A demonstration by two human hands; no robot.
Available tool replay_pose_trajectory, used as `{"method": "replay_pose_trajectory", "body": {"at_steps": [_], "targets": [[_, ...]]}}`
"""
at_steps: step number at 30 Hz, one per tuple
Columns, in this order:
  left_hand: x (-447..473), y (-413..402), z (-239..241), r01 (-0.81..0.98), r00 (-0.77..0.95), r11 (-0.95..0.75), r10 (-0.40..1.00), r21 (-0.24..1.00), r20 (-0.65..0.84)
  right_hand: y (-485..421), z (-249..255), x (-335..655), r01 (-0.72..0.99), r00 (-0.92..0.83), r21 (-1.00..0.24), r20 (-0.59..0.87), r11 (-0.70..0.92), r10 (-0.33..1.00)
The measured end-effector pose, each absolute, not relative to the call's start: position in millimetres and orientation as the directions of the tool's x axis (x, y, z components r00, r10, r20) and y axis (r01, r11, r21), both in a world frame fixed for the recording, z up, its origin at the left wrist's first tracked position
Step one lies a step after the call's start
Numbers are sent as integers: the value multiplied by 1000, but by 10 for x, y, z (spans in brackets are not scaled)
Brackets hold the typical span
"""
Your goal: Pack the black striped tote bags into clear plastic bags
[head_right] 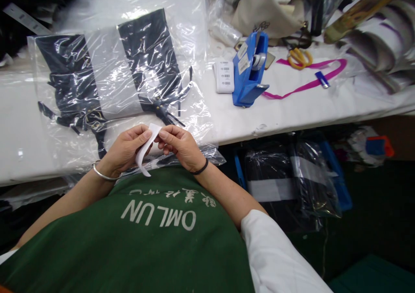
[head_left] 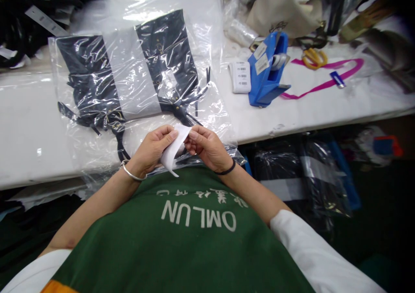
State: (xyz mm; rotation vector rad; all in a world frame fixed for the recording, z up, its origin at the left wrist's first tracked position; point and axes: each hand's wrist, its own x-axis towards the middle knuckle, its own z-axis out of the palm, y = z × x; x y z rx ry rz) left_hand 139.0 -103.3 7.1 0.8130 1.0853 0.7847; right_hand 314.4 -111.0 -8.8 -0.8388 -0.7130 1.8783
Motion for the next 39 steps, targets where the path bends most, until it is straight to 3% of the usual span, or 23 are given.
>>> {"method": "replay_pose_trajectory", "body": {"at_steps": [9, 15, 19, 22, 25, 31, 39], "targets": [[1400, -1035, 92, -94, 260, 451, 871, 887, -416, -1108, -76, 3148, -471, -348, -768, -291, -434, 891], [1393, -1049, 83, 20, 268, 340, 904, 940, -333, -1114, -88, 3133, -480, -352, -768, -274, -424, 895], [1364, -1056, 69, 240, 220, 77, 967, 968, -132, -1126, -108, 3121, -438, -320, -807, -272, -396, 908], [1340, -1033, 99, 384, 174, -130, 982, 914, 67, -1138, -134, 3107, -426, -278, -828, -265, -366, 923], [1340, -1007, 155, 439, 138, -198, 979, 877, 152, -1147, -139, 3083, -441, -257, -829, -251, -344, 933], [1454, -1074, 177, 299, 20, -42, 999, 953, 37, -1150, -95, 3024, -373, -192, -895, -186, -247, 964], [1466, -1126, 170, -7, 174, 149, 974, 989, -146, -1157, -21, 3098, -179, -65, -979, -82, -92, 995]]}}
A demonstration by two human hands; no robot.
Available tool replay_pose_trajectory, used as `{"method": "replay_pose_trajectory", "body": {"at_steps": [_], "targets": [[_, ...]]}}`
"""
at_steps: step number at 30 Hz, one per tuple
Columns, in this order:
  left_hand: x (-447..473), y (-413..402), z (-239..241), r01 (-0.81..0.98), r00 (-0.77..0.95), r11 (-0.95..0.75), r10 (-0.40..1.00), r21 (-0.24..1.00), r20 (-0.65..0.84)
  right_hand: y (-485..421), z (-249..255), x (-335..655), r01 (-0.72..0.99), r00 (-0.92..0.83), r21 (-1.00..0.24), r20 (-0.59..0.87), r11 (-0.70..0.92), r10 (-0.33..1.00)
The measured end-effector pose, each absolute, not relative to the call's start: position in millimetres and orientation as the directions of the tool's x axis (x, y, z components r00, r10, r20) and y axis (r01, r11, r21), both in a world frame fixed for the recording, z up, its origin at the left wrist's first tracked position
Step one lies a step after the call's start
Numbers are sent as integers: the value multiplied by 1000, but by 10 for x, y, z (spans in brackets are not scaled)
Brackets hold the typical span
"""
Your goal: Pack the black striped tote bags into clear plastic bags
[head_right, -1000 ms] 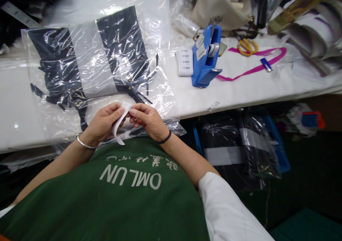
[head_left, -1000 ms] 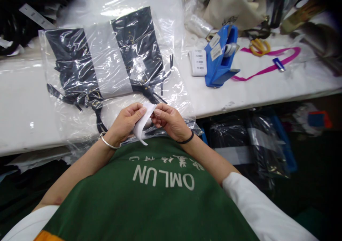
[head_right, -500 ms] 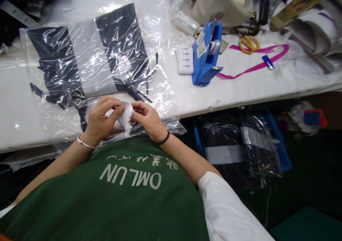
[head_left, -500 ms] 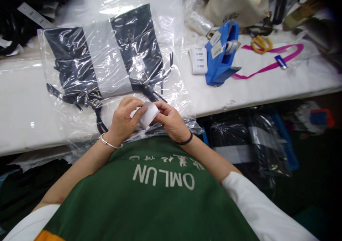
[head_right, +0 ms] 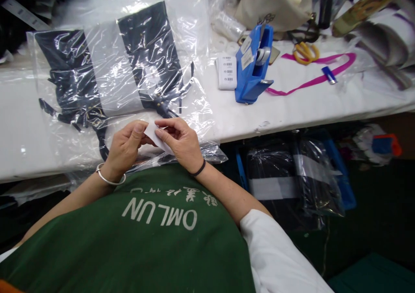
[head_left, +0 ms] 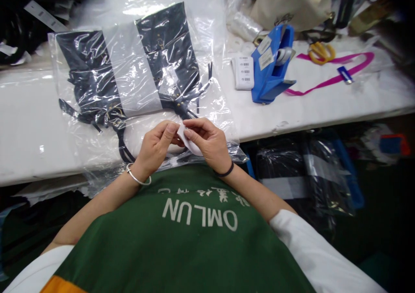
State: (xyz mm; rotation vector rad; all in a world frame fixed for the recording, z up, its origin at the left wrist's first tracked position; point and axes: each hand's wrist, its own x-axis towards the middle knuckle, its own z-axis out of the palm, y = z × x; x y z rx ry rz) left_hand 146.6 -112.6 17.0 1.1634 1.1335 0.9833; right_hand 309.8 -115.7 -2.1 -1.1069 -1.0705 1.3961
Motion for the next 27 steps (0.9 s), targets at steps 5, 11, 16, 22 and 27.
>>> {"method": "replay_pose_trajectory", "body": {"at_steps": [5, 11, 16, 22, 27], "targets": [[1465, -1119, 159, -93, 212, 235, 954, 968, -211, -1167, -4, 3137, -70, -69, -997, -14, -19, 998], [1432, -1095, 168, -92, 277, 243, 938, 966, -210, -1182, -33, 3127, -78, -76, -997, -2, -8, 997], [1357, -1065, 186, 43, 315, 175, 932, 984, -180, -1129, -90, 3138, -151, -148, -985, -64, -86, 987], [1316, -1062, 14, -50, 329, 312, 902, 949, -280, -1084, -217, 3105, -115, -226, -988, -76, -104, 971], [1319, -1059, -75, -204, 345, 389, 887, 898, -306, -1092, -231, 3066, -141, -233, -984, -71, -105, 970]]}}
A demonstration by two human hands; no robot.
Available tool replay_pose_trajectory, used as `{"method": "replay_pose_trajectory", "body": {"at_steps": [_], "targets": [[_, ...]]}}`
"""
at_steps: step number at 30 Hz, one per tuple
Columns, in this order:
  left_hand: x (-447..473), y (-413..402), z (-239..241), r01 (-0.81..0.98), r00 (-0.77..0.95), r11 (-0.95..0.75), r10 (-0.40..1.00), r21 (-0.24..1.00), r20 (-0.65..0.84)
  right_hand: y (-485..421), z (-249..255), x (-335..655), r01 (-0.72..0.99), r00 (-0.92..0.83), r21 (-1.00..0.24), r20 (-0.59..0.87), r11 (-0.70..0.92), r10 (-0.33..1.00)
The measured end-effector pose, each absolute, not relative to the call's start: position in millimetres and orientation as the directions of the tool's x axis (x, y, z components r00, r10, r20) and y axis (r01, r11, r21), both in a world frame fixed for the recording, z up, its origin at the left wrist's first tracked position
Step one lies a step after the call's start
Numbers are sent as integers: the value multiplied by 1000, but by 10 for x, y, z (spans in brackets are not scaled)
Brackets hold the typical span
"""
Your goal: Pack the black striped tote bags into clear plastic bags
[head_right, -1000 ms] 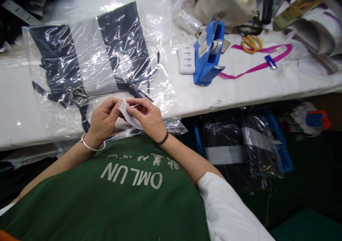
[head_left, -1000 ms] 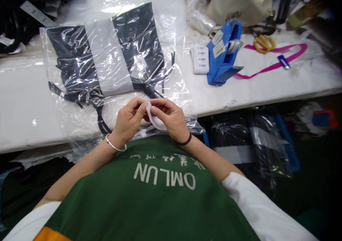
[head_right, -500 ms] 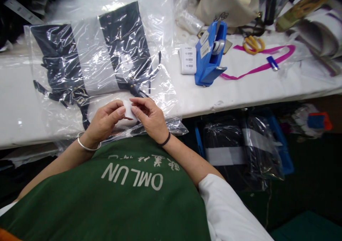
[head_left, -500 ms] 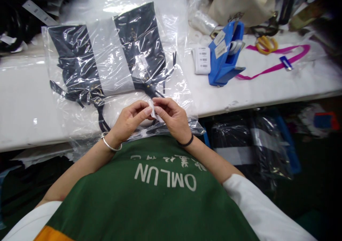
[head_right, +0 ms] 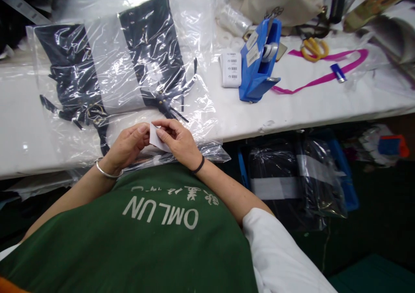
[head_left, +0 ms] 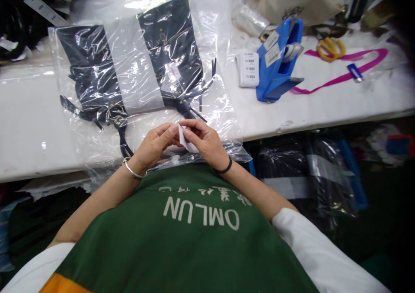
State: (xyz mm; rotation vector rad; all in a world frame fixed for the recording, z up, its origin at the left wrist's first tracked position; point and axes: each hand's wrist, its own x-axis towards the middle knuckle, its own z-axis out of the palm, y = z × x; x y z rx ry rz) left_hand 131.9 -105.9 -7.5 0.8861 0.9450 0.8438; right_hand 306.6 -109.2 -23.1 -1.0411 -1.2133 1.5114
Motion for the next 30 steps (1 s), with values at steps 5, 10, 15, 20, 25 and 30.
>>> {"method": "replay_pose_trajectory", "body": {"at_steps": [5, 10, 15, 20, 25, 30], "targets": [[1334, -1035, -71, -238, 347, 430, 875, 871, -337, -1116, -196, 3056, -139, -233, -986, -58, -92, 971], [1341, -1026, -60, -261, 337, 436, 877, 861, -342, -1136, -197, 3045, -126, -215, -989, -43, -72, 976], [1342, -1020, -20, -282, 333, 435, 880, 855, -338, -1140, -202, 3045, -159, -208, -982, -64, -99, 976], [1351, -1014, 45, -155, 306, 327, 913, 932, -270, -1140, -148, 3071, -182, -205, -975, -85, -124, 975], [1408, -998, 133, 25, 256, 160, 953, 987, -161, -1158, -125, 3189, -156, -197, -982, -71, -102, 978], [1474, -959, 123, -118, 274, 278, 932, 953, -238, -1201, -171, 3726, -245, 12, -962, -128, -121, 992]]}}
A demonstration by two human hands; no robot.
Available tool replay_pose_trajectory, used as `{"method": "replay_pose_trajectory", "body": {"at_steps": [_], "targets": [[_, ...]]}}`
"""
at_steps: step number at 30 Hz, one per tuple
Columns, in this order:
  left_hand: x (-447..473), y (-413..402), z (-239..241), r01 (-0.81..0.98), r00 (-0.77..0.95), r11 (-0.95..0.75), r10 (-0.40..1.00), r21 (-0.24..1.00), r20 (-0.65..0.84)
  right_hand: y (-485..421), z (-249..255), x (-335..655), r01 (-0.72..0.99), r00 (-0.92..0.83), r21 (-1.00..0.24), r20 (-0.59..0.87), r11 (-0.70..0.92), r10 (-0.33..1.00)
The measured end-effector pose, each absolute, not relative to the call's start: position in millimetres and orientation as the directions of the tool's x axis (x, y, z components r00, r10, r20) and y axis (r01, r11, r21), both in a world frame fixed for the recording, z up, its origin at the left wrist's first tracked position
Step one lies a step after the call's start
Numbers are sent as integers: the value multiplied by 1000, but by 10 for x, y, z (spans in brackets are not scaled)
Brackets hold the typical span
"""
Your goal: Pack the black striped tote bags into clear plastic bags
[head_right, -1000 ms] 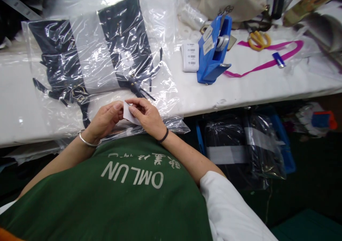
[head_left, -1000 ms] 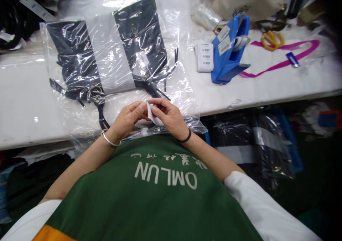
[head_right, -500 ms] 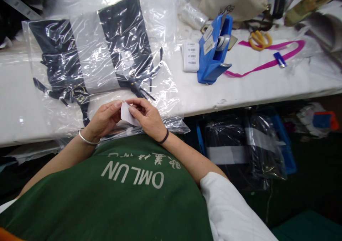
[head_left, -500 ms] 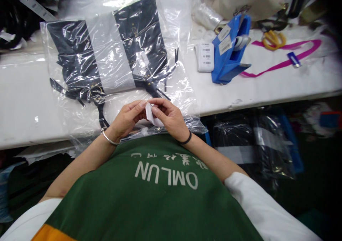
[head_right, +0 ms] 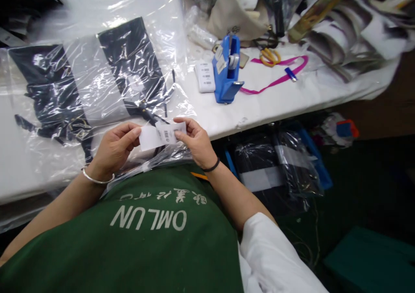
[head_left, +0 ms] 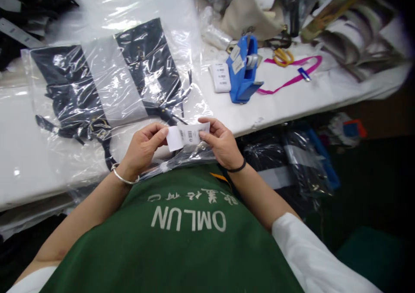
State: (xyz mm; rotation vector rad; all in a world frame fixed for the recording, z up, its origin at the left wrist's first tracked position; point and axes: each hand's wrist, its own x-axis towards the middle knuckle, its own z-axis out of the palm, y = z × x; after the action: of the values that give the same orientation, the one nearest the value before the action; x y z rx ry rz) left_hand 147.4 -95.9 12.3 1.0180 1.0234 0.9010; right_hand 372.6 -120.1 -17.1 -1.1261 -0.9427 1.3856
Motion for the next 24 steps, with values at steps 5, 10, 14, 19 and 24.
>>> {"method": "replay_pose_trajectory", "body": {"at_steps": [5, 10, 14, 19, 24], "targets": [[1711, -899, 212, -187, 477, 422, 828, 887, -293, -1448, -21, 4616, -298, 343, -954, -120, -13, 932], [2202, -984, 274, -48, 746, 513, 589, 857, -311, -1793, 191, 5036, -285, 517, -953, -63, 102, 854], [2482, -1117, 182, 225, 838, 311, 422, 924, -346, -1872, 303, 4990, -275, 502, -956, -49, 106, 864], [2346, -974, 169, 263, 778, 173, 543, 949, -315, -1767, 407, 4758, -248, 354, -968, -58, 34, 934], [1932, -663, 409, 246, 592, -144, 805, 959, -31, -1434, 463, 4445, -143, 71, -988, -62, -51, 996]]}}
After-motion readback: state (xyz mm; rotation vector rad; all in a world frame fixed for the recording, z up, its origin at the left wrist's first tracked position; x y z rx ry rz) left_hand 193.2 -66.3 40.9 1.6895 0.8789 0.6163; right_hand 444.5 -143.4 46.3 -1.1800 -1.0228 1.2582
